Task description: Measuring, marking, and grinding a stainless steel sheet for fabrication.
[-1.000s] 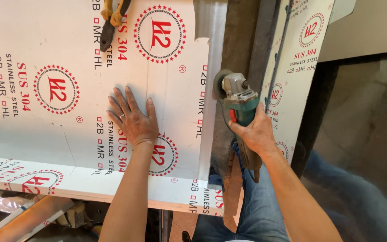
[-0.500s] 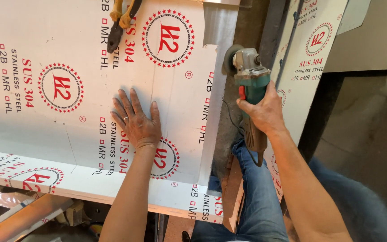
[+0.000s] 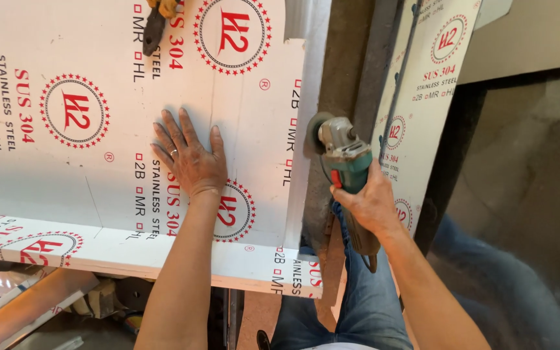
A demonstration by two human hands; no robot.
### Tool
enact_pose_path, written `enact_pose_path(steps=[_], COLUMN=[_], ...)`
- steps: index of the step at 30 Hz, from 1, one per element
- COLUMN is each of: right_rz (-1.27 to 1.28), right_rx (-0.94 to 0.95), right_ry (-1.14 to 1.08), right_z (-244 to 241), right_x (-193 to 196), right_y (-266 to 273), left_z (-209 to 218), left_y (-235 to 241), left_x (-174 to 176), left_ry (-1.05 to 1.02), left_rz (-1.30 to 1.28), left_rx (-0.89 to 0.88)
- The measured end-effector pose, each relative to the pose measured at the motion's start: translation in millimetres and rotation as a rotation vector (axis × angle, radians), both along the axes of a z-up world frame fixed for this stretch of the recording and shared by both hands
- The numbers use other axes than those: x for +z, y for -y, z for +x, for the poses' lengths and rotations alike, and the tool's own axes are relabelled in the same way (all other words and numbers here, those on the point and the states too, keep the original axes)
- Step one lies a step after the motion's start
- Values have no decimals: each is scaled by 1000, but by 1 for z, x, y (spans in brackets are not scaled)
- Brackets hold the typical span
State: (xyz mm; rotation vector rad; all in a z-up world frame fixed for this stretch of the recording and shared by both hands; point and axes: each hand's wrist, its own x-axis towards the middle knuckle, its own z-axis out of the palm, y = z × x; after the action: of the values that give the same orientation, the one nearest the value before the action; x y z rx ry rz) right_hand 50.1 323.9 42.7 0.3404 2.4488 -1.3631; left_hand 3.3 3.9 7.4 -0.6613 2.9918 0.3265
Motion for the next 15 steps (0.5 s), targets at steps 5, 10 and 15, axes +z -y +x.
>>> enact_pose_path(steps=[5, 10, 15], right_rz=[64, 25, -49], right_rx=[47, 55, 73], right_ry=[10, 47, -2], right_z=[41, 75, 105], right_x=[11, 18, 27], right_y=[3, -3, -18], left_z=[2, 2, 4], left_y=[0, 1, 11], left_x=[-2, 3, 5], left_ry=[1, 13, 70], left_rz=[-17, 8, 14], left_rx=[4, 14, -6])
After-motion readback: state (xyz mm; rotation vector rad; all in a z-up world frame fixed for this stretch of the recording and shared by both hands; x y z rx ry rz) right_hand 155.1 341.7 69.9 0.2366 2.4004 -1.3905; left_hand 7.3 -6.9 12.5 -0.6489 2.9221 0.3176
